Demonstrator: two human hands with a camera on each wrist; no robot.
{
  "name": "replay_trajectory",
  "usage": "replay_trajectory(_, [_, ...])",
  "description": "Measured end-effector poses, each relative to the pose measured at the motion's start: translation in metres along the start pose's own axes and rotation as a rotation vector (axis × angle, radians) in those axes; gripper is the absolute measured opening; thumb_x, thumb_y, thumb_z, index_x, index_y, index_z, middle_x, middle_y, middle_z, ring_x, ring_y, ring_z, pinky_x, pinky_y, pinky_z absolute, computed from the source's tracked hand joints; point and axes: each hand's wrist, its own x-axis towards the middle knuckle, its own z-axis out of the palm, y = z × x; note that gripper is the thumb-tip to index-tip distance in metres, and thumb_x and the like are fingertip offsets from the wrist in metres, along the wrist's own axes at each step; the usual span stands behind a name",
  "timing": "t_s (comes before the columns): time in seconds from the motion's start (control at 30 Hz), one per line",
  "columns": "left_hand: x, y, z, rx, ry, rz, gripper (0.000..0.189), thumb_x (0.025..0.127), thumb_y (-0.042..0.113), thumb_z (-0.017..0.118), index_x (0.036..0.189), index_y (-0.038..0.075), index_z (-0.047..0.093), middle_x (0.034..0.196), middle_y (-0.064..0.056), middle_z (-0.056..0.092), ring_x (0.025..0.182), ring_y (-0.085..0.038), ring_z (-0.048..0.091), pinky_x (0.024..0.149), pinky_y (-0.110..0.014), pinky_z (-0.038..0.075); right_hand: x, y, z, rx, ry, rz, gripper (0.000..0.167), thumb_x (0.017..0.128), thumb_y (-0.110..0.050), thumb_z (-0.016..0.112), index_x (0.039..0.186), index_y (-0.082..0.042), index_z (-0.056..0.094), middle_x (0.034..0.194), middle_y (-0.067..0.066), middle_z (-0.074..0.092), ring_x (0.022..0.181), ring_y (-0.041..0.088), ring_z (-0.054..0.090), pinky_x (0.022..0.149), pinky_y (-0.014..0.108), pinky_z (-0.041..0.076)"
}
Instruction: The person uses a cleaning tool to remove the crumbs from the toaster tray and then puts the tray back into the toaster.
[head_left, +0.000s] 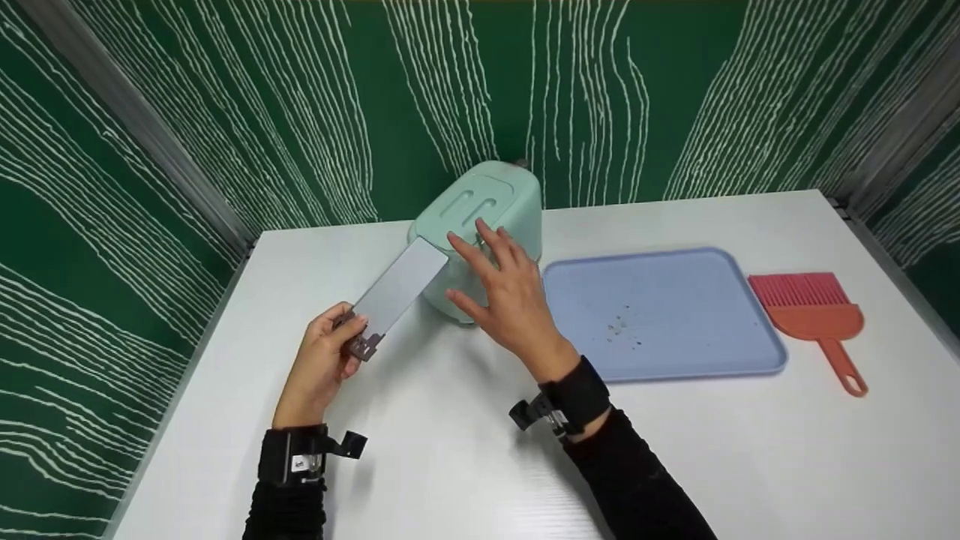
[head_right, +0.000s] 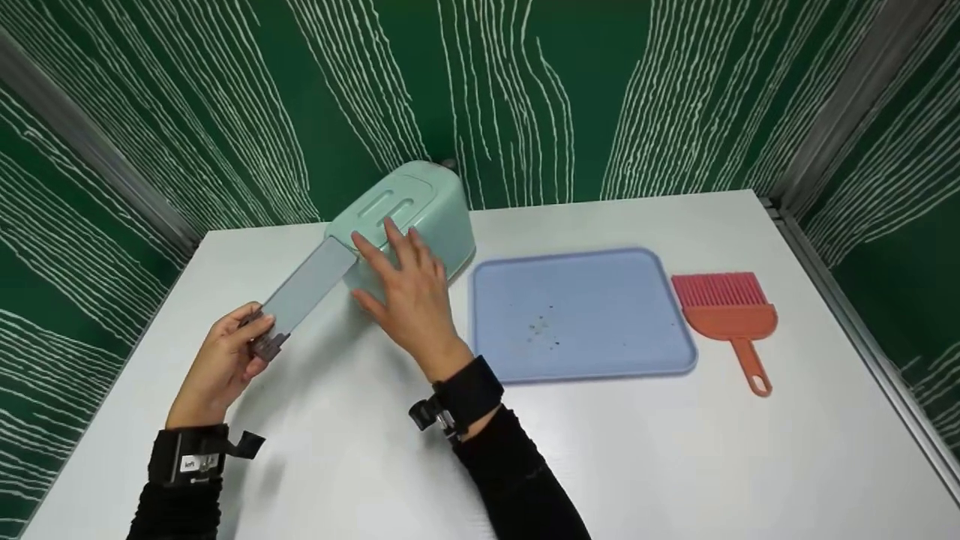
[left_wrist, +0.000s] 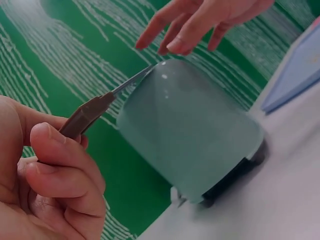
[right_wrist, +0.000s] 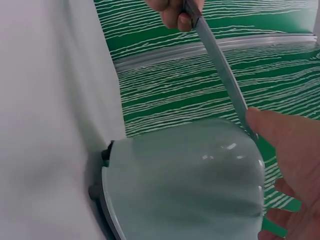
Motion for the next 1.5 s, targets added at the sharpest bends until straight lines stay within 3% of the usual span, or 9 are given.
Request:
replay_trajectory(0.13, [-0.002,-0.003,-0.01,-0.003,0.008,-0.043,0.013,0.109,0.011,0.059,0.099,0.007,0.052,0.067,0.002,0.057,0.04,-0.004,0.042,0.038,-0.017,0.03,0.007,0.001,0.008,-0.064,-0.014,0.013,0.068,0.1,-0.043,0.077,0.161,-0.028,0.05,0.172,0.015,0.039,0.16,0.049,0.032,0.118,0.073,0.039])
replay_trajectory(0.27, [-0.005,-0.008,-0.02,0.003,0.034,-0.087,0.011,0.11,0.012,0.058,0.101,0.007,0.053,0.071,0.001,0.059,0.041,-0.004,0.042,0.039,-0.017,0.031,0.011,0.002,0.014,-0.127,0.017,0.002,0.059,0.102,-0.039,0.075,0.156,-0.024,0.057,0.165,0.017,0.048,0.158,0.049,0.035,0.122,0.068,0.04])
replay_trajectory(0.53, [-0.011,-0.021,-0.034,0.02,0.048,-0.124,0.012,0.111,0.011,0.055,0.101,0.006,0.053,0.067,0.001,0.06,0.038,-0.004,0.042,0.038,-0.017,0.031,0.016,-0.001,0.018,-0.105,0.027,-0.026,0.048,0.104,-0.031,0.072,0.15,-0.019,0.062,0.159,0.02,0.053,0.156,0.05,0.036,0.13,0.058,0.035])
replay_trajectory(1.07, [-0.028,-0.045,-0.035,0.065,0.053,-0.265,0.012,0.11,0.01,0.055,0.1,0.007,0.051,0.068,0.002,0.058,0.04,-0.004,0.043,0.038,-0.016,0.033,0.016,-0.002,0.016,-0.065,-0.005,-0.006,0.047,0.105,-0.029,0.07,0.15,-0.019,0.061,0.16,0.019,0.051,0.157,0.051,0.033,0.129,0.056,0.037])
replay_trajectory(1.5, [-0.028,-0.052,-0.024,0.072,0.052,-0.326,0.008,0.11,0.01,0.056,0.111,0.003,0.054,0.07,0.001,0.063,0.041,-0.003,0.044,0.039,-0.015,0.034,0.016,-0.002,0.015,-0.074,-0.02,0.008,0.047,0.106,-0.031,0.069,0.15,-0.02,0.061,0.161,0.018,0.05,0.158,0.05,0.033,0.128,0.056,0.038])
